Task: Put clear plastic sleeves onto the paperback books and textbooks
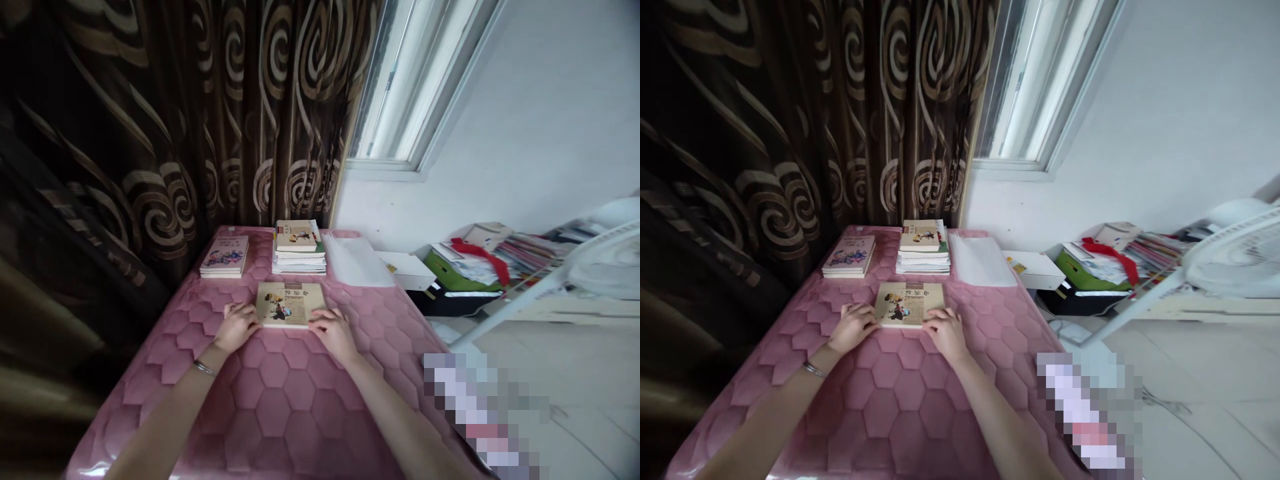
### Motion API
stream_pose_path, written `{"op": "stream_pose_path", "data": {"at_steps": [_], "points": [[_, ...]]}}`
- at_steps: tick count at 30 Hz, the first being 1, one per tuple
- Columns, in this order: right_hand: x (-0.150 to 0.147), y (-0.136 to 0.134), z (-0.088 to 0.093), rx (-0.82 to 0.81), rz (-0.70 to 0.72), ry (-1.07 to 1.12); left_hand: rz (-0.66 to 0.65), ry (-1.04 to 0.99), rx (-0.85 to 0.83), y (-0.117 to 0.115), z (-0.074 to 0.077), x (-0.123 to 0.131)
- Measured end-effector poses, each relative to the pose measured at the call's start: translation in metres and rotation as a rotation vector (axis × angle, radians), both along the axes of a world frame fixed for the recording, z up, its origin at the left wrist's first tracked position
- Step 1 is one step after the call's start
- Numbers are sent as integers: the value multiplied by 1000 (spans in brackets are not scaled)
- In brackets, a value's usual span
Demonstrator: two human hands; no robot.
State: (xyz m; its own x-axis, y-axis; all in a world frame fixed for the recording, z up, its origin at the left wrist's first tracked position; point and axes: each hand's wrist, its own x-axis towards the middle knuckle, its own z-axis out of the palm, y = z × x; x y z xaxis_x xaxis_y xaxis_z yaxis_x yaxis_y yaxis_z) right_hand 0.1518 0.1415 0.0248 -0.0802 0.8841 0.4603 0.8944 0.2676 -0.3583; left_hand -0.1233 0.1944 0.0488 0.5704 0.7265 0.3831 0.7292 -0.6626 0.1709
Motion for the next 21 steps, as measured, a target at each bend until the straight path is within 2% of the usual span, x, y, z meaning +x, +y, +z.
{"op": "stream_pose_path", "data": {"at_steps": [5, 11, 15, 21], "points": [[33, -5, -1, -26, -34, 29, -8, 3, 13, 1, 0, -9], [60, 0, -23, -15, 31, 120, -30, 5, -1, 3, -6, -13], [66, 4, -32, -23, 47, 165, -21, -31, -14, 3, -13, -14], [63, 1, -27, -9, 46, 178, 41, -89, -75, 2, -17, -13]]}}
